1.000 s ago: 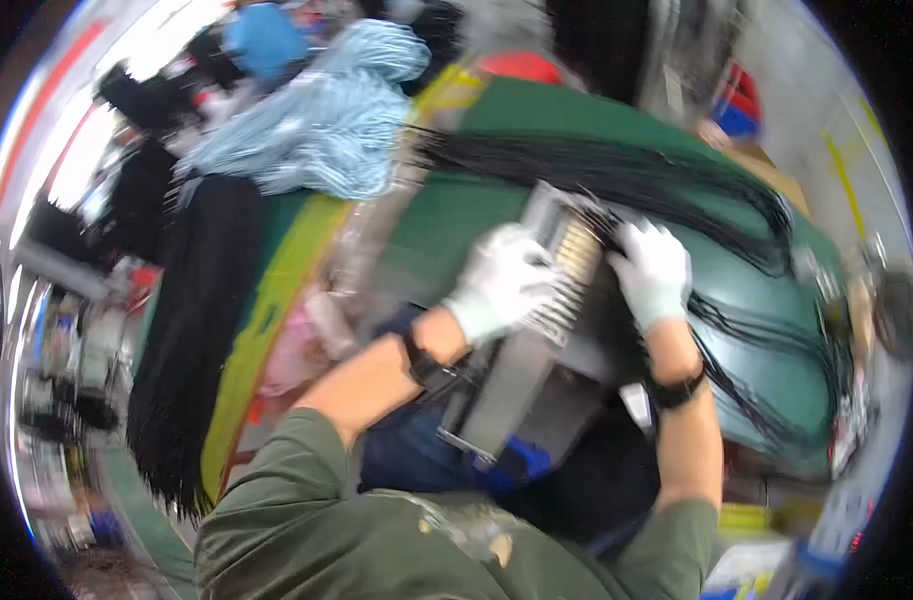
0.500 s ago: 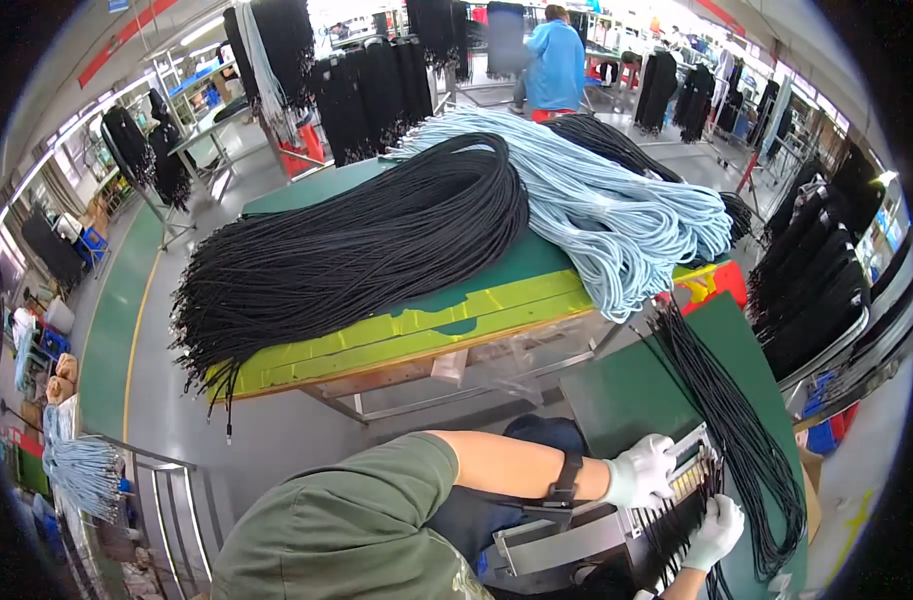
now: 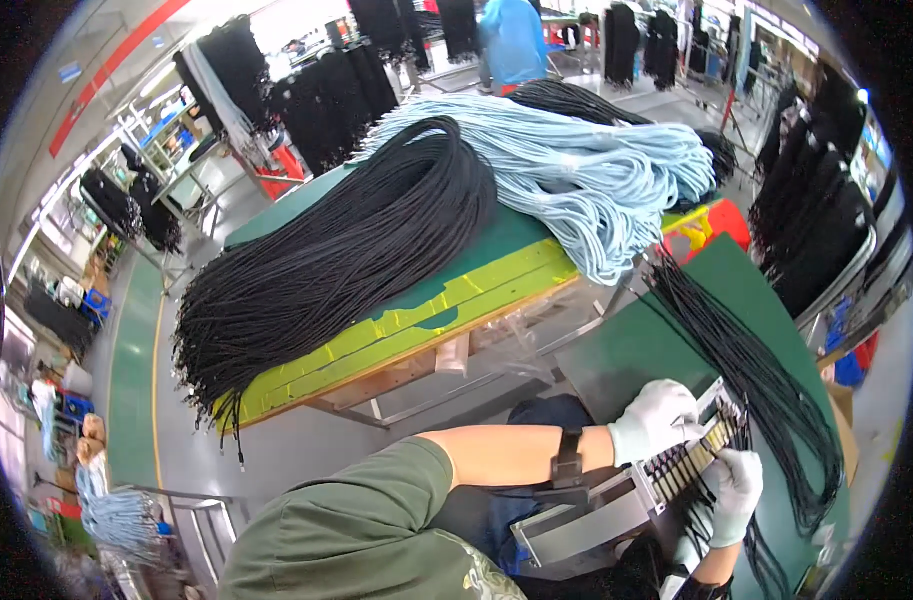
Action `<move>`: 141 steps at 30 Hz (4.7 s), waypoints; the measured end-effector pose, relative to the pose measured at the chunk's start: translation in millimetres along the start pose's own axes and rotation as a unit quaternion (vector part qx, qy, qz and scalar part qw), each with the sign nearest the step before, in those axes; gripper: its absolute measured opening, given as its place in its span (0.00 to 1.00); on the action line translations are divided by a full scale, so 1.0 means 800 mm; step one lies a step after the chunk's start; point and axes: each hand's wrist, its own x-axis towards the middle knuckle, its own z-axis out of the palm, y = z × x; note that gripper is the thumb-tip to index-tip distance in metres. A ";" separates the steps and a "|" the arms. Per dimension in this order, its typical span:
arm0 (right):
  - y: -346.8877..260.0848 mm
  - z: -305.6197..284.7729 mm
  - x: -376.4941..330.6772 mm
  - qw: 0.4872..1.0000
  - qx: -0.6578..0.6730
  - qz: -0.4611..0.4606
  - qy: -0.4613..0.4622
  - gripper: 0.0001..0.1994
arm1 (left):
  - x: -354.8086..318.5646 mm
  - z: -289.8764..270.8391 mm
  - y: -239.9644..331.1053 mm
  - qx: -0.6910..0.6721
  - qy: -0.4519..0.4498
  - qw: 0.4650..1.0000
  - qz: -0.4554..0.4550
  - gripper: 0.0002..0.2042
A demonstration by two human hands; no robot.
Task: The person places a metal fixture onto the machine, retrieves a bundle of black cables, and inserts the cable ends one at a time into the fixture slots before removing the loaded fixture.
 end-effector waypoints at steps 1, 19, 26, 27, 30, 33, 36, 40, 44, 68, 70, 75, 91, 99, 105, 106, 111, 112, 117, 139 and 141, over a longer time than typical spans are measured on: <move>-0.007 0.000 0.004 1.000 0.008 -0.012 -0.002 0.07 | 0.000 0.000 -0.002 -0.001 -0.013 1.000 0.016 0.12; -0.022 -0.010 -0.017 0.998 -0.048 0.031 0.017 0.04 | 0.007 -0.023 0.026 0.052 -0.020 0.997 0.054 0.06; -0.001 -0.016 -0.022 0.989 -0.125 0.073 -0.025 0.06 | 0.010 -0.013 -0.015 0.018 -0.062 0.997 -0.046 0.08; -0.002 -0.017 -0.023 0.988 -0.136 0.075 -0.022 0.06 | 0.009 -0.008 -0.016 0.020 -0.066 0.996 -0.054 0.08; -0.003 -0.012 -0.026 0.986 -0.147 0.071 -0.018 0.06 | 0.005 -0.002 -0.017 0.024 -0.043 0.999 -0.022 0.07; -0.003 -0.008 -0.028 0.985 -0.153 0.076 -0.034 0.08 | 0.003 -0.007 -0.017 0.039 -0.052 0.998 -0.020 0.07; -0.001 -0.006 -0.029 0.983 -0.158 0.082 -0.043 0.08 | 0.003 -0.011 -0.014 0.062 -0.098 0.992 -0.049 0.09; 0.000 0.000 -0.029 0.982 -0.158 0.088 -0.051 0.09 | 0.003 -0.012 -0.013 0.079 -0.107 0.990 -0.054 0.09; 0.004 0.000 -0.029 0.981 -0.167 0.082 -0.063 0.09 | 0.001 -0.006 -0.020 0.078 -0.096 0.992 0.005 0.09; 0.056 -0.001 -0.018 0.942 -0.317 0.102 -0.034 0.09 | -0.022 0.031 0.012 0.183 -0.164 0.961 0.126 0.11; 0.050 -0.002 -0.013 0.954 -0.284 0.090 -0.006 0.09 | -0.016 0.023 0.012 0.165 -0.133 0.969 0.125 0.10; 0.017 0.006 -0.008 0.981 -0.184 0.011 0.055 0.08 | 0.012 0.017 0.013 0.061 -0.078 0.994 0.038 0.09; -0.029 0.020 -0.009 0.995 0.031 0.096 -0.021 0.09 | 0.012 0.017 0.006 -0.062 0.025 0.985 0.161 0.10; 0.009 0.003 -0.023 0.987 0.068 0.145 0.029 0.09 | 0.020 -0.002 -0.001 -0.040 0.024 0.999 0.020 0.07; -0.004 -0.009 -0.001 0.994 -0.084 0.064 -0.004 0.05 | 0.031 -0.011 -0.012 -0.019 -0.042 0.996 -0.072 0.09; -0.002 -0.014 -0.002 0.994 -0.077 0.075 -0.007 0.05 | 0.030 -0.006 -0.023 -0.001 -0.022 1.000 -0.022 0.10; 0.007 -0.016 -0.013 0.993 -0.094 0.074 -0.009 0.04 | 0.023 -0.001 -0.015 0.004 -0.059 0.996 -0.061 0.10; 0.008 -0.017 -0.013 0.992 -0.096 0.076 -0.009 0.04 | 0.024 0.000 -0.014 0.013 -0.059 0.996 -0.065 0.10; 0.006 -0.013 -0.014 0.991 -0.120 0.060 -0.018 0.03 | 0.019 -0.005 -0.016 0.043 -0.066 0.994 -0.076 0.10; 0.002 -0.015 -0.012 0.985 -0.171 0.027 -0.008 0.04 | 0.020 -0.005 -0.020 0.085 -0.100 0.990 -0.053 0.11; 0.006 -0.019 -0.013 0.986 -0.162 0.040 -0.005 0.04 | 0.019 -0.003 -0.022 0.093 -0.098 0.989 -0.053 0.11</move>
